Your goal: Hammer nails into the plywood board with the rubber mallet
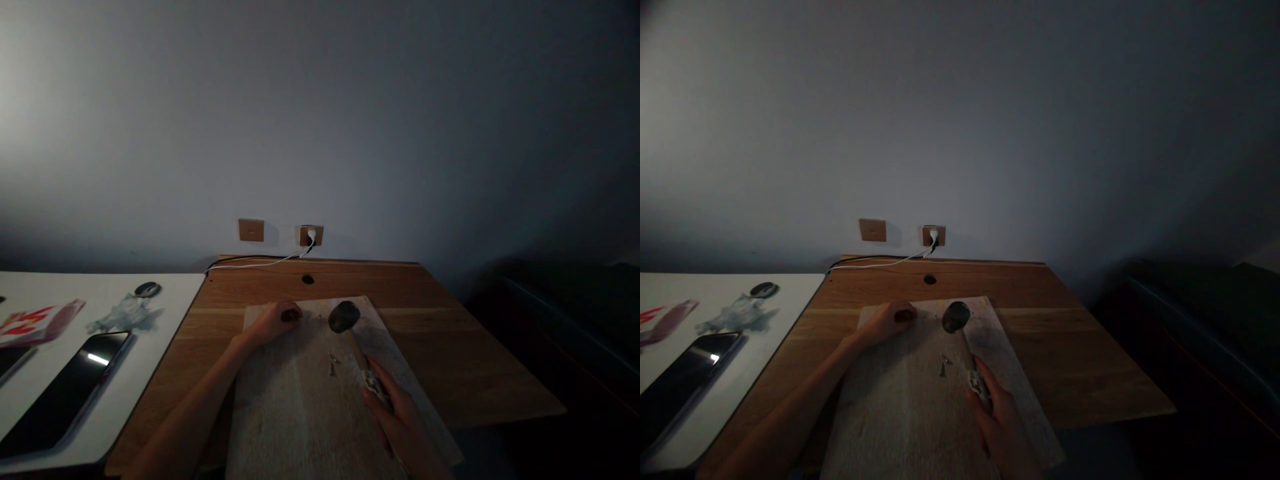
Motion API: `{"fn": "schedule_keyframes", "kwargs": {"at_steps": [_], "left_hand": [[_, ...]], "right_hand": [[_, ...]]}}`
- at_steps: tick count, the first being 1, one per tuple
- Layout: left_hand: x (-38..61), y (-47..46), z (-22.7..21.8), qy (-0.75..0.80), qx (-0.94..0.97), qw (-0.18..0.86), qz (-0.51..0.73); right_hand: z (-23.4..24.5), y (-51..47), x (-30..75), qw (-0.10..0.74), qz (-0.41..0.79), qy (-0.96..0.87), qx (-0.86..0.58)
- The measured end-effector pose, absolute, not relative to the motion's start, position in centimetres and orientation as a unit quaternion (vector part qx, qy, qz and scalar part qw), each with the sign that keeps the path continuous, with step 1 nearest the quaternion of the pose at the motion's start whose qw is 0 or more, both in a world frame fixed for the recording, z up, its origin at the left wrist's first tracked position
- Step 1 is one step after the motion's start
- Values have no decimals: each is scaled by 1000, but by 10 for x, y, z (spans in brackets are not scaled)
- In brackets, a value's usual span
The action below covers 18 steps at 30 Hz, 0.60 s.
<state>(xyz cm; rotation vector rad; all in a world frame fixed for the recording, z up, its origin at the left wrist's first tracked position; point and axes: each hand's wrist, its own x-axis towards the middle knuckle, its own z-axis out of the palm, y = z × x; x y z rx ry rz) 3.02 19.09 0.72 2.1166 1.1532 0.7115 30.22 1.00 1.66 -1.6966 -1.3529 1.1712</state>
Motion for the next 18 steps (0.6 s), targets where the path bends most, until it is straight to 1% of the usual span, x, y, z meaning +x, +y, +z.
{"fn": "schedule_keyframes", "kwargs": {"at_steps": [4, 11, 18], "left_hand": [[29, 191, 6, 454, 798, 289, 271], [31, 190, 7, 447, 788, 318, 281], [32, 187, 10, 458, 790, 306, 269]], "right_hand": [[20, 25, 281, 339, 472, -525, -623], [29, 41, 251, 336, 496, -546, -585], [30, 43, 245, 344, 487, -559, -576]]}}
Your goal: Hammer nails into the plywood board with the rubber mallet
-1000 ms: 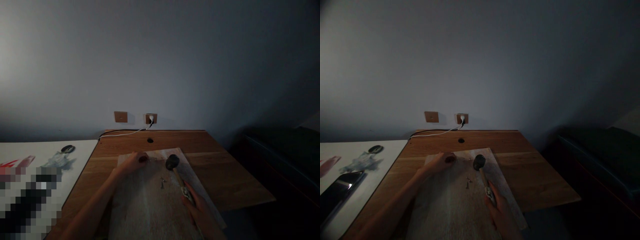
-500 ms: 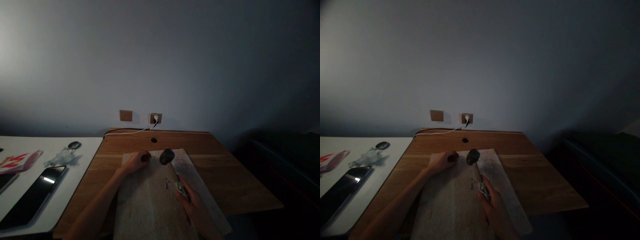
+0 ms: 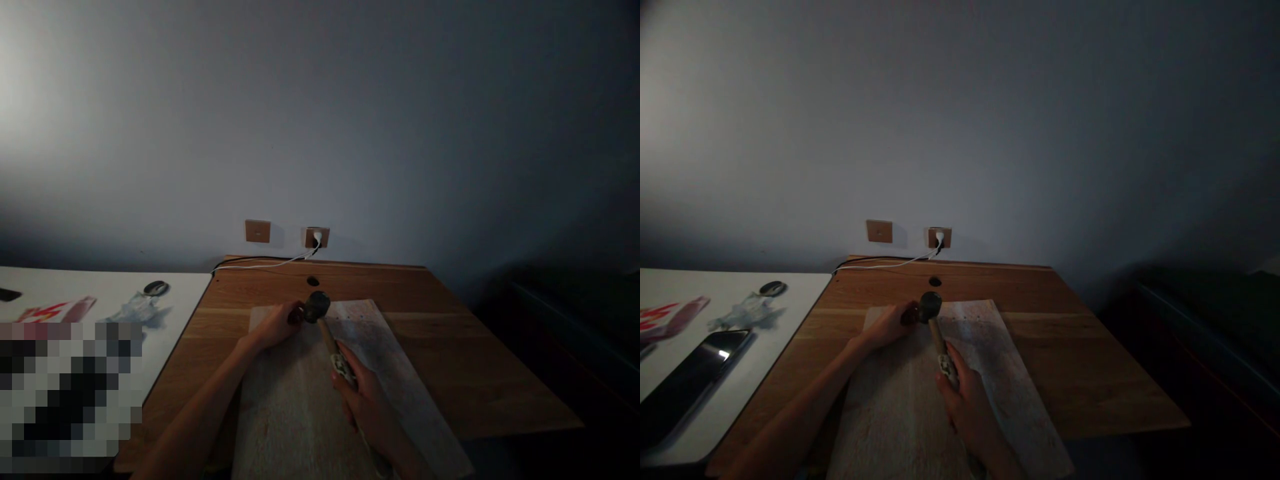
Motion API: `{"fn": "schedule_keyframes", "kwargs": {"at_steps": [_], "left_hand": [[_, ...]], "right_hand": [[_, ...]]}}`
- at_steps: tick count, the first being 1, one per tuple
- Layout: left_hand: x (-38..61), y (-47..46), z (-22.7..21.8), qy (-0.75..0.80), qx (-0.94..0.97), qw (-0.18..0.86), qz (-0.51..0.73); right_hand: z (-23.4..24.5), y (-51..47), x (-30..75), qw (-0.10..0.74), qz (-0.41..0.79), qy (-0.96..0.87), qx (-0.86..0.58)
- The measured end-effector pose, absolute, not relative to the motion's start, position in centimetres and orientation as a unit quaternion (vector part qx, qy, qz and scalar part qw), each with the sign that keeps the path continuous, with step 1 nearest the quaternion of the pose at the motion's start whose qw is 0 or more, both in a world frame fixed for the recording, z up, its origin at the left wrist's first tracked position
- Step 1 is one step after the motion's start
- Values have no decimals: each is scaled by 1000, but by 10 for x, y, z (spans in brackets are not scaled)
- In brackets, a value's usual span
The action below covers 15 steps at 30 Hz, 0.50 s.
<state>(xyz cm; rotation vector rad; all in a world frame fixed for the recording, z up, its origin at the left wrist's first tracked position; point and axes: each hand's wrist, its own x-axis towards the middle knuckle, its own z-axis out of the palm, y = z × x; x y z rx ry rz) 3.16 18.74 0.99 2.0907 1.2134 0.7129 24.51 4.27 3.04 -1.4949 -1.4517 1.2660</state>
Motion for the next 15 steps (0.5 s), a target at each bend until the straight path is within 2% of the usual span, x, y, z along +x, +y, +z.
{"fn": "schedule_keyframes", "kwargs": {"at_steps": [15], "left_hand": [[32, 190, 2, 456, 787, 301, 288]], "right_hand": [[35, 42, 247, 294, 445, -597, -599]]}}
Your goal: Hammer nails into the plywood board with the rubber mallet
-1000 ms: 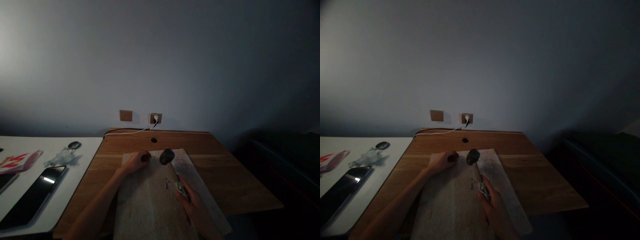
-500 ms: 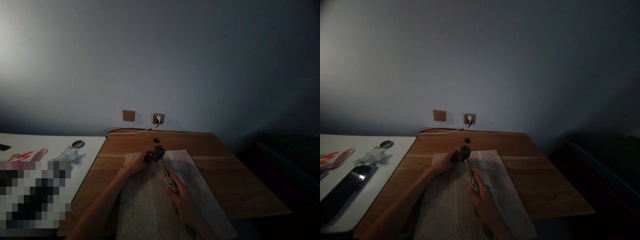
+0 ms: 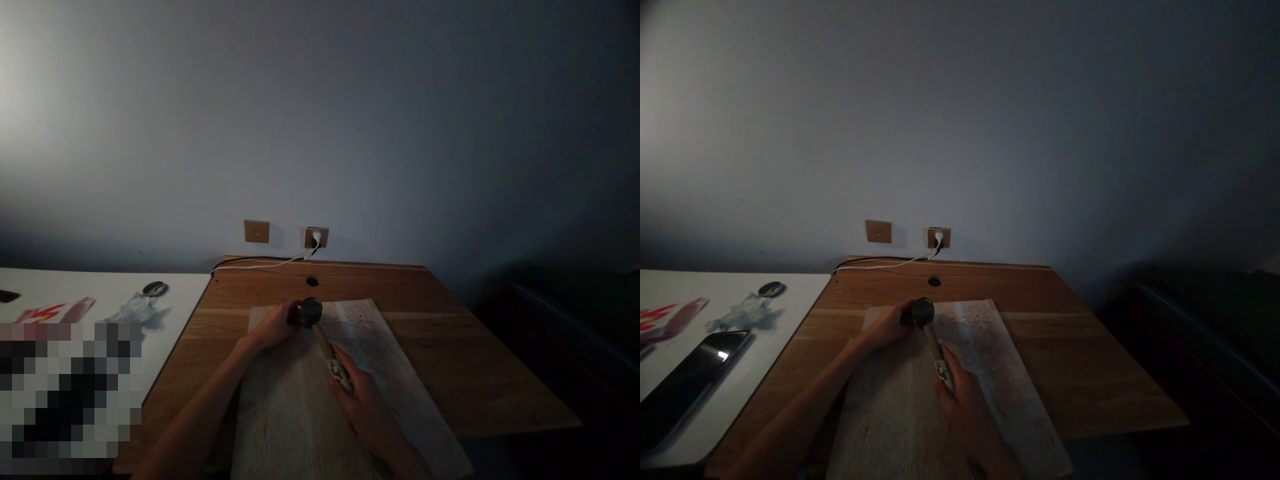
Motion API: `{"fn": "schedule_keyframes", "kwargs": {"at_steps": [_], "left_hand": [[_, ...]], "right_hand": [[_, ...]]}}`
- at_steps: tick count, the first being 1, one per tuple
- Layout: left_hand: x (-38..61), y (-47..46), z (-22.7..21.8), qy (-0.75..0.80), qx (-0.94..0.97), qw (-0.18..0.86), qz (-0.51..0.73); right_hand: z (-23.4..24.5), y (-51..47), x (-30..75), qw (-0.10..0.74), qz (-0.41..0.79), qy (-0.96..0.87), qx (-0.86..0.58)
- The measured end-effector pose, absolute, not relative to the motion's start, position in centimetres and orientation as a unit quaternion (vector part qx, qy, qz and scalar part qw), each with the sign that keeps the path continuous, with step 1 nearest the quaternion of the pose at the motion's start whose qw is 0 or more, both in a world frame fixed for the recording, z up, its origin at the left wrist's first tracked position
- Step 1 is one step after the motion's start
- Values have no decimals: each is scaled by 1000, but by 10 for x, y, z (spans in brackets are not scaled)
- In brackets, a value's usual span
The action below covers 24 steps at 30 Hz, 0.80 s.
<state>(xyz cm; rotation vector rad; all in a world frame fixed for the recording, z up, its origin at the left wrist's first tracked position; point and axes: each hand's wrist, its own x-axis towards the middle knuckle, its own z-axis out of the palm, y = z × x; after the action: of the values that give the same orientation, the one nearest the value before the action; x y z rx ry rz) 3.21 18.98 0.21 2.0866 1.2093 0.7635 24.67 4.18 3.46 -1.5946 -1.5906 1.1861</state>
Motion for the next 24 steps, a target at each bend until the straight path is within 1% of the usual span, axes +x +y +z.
{"fn": "schedule_keyframes", "kwargs": {"at_steps": [9, 12, 18, 24], "left_hand": [[31, 191, 1, 456, 789, 304, 279], [31, 190, 2, 454, 792, 295, 283], [31, 190, 2, 452, 796, 283, 285], [31, 192, -1, 440, 794, 306, 285]], "right_hand": [[34, 42, 248, 306, 396, -637, -586], [32, 42, 248, 322, 380, -631, -595], [30, 43, 247, 328, 383, -621, -600], [32, 43, 253, 336, 388, -620, -594]]}}
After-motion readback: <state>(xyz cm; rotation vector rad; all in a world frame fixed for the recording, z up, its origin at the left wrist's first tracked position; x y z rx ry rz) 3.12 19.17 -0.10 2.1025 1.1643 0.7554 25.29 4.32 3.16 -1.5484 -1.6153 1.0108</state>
